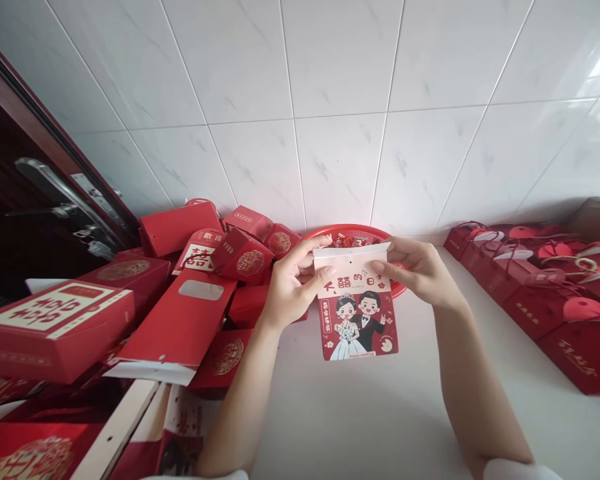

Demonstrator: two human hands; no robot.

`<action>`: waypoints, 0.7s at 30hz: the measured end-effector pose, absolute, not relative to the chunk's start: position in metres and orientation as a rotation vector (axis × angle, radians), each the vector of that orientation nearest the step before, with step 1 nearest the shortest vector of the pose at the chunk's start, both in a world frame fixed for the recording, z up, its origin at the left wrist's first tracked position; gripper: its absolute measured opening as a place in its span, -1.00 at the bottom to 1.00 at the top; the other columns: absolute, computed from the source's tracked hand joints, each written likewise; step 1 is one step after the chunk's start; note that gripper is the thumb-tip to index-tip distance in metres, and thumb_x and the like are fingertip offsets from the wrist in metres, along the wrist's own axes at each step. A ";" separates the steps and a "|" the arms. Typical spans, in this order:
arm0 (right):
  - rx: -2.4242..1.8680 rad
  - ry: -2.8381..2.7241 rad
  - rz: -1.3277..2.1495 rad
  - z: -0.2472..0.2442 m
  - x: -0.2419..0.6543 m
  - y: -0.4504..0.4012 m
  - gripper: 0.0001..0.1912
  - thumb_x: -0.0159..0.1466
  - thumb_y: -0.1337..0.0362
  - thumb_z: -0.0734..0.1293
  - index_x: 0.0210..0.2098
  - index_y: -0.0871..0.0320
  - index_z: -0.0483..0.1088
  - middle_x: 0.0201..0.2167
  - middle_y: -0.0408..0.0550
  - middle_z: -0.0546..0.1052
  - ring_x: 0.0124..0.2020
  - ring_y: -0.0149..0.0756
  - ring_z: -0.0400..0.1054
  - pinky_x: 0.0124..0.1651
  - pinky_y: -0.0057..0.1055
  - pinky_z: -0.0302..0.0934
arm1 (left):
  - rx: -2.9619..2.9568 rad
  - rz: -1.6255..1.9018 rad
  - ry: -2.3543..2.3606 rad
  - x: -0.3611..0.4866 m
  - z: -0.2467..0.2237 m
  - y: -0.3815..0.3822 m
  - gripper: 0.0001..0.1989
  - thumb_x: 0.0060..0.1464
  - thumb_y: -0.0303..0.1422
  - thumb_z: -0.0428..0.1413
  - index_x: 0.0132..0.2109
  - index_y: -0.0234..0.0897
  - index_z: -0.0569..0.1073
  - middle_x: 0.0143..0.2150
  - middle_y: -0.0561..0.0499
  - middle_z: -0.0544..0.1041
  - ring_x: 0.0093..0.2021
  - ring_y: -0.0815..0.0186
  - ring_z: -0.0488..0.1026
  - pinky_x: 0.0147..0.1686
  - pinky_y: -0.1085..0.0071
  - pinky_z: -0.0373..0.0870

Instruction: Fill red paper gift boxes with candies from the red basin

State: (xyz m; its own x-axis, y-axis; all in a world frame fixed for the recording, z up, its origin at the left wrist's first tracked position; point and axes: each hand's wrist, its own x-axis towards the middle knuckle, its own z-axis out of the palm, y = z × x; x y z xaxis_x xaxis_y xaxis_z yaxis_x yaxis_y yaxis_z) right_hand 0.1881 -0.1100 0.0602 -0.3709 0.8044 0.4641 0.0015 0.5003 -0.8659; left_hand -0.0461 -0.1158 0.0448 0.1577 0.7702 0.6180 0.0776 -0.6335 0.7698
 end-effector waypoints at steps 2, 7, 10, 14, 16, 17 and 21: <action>-0.666 -1.758 1.001 0.061 0.189 -0.110 -0.69 0.22 0.05 0.49 -0.38 0.15 0.44 -0.42 -0.06 0.56 -0.42 -0.29 0.45 -0.47 -0.44 0.32 | 1.853 1.512 0.806 -0.046 0.045 -0.116 -0.58 0.12 -0.31 0.29 0.12 -0.27 0.47 -0.18 -0.07 0.68 -0.34 0.29 0.63 -0.35 0.45 0.61; -0.698 -1.767 0.978 0.064 0.190 -0.112 -0.65 0.25 -0.04 0.45 -0.32 0.14 0.48 -0.45 -0.07 0.53 -0.42 -0.28 0.43 -0.40 -0.40 0.35 | 1.879 1.479 0.801 -0.047 0.045 -0.117 -0.60 0.13 -0.32 0.27 0.11 -0.26 0.46 -0.25 -0.02 0.67 -0.37 0.33 0.60 -0.36 0.46 0.58; -0.776 -1.765 0.873 0.064 0.190 -0.112 -0.55 0.29 -0.15 0.36 -0.32 0.14 0.51 -0.48 -0.06 0.51 -0.42 -0.26 0.42 -0.41 -0.38 0.32 | 1.883 1.452 0.783 -0.048 0.045 -0.117 -0.62 0.13 -0.33 0.28 0.08 -0.25 0.46 -0.33 0.02 0.64 -0.39 0.33 0.58 -0.38 0.46 0.57; -0.850 -1.742 0.798 0.063 0.189 -0.111 -0.39 0.33 -0.27 0.21 -0.39 0.14 0.51 -0.55 -0.05 0.46 -0.40 -0.22 0.42 -0.39 -0.35 0.30 | 1.890 1.431 0.779 -0.047 0.044 -0.117 -0.63 0.10 -0.35 0.30 0.05 -0.24 0.46 -0.37 0.05 0.62 -0.42 0.36 0.55 -0.42 0.49 0.53; -0.875 -1.740 0.794 0.063 0.188 -0.111 -0.37 0.34 -0.27 0.19 -0.42 0.14 0.50 -0.56 -0.06 0.45 -0.41 -0.22 0.41 -0.40 -0.35 0.29 | 1.901 1.422 0.785 -0.047 0.045 -0.117 -0.64 0.10 -0.36 0.30 0.04 -0.24 0.46 -0.39 0.07 0.61 -0.44 0.38 0.53 -0.43 0.51 0.51; -0.886 -1.745 0.790 0.063 0.188 -0.112 -0.38 0.34 -0.26 0.20 -0.45 0.14 0.49 -0.56 -0.06 0.45 -0.42 -0.23 0.40 -0.40 -0.36 0.27 | 1.909 1.418 0.788 -0.047 0.045 -0.117 -0.65 0.10 -0.37 0.29 0.03 -0.24 0.46 -0.39 0.07 0.60 -0.44 0.39 0.52 -0.42 0.51 0.51; -0.886 -1.797 0.800 0.066 0.190 -0.113 -0.47 0.33 -0.18 0.29 -0.47 0.15 0.47 -0.52 -0.07 0.48 -0.42 -0.27 0.39 -0.42 -0.40 0.25 | 1.937 1.398 0.792 -0.047 0.045 -0.116 -0.71 0.15 -0.36 0.24 0.01 -0.24 0.46 -0.38 0.06 0.59 -0.42 0.39 0.52 -0.41 0.52 0.49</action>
State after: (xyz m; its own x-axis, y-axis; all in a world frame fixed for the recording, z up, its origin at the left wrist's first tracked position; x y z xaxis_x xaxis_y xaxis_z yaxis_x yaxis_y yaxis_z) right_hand 0.1902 -0.1127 0.0658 -0.2916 0.8402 0.4571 0.2227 0.5244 -0.8218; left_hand -0.0468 -0.1163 0.0449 0.2616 0.7635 0.5905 0.1138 -0.6319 0.7666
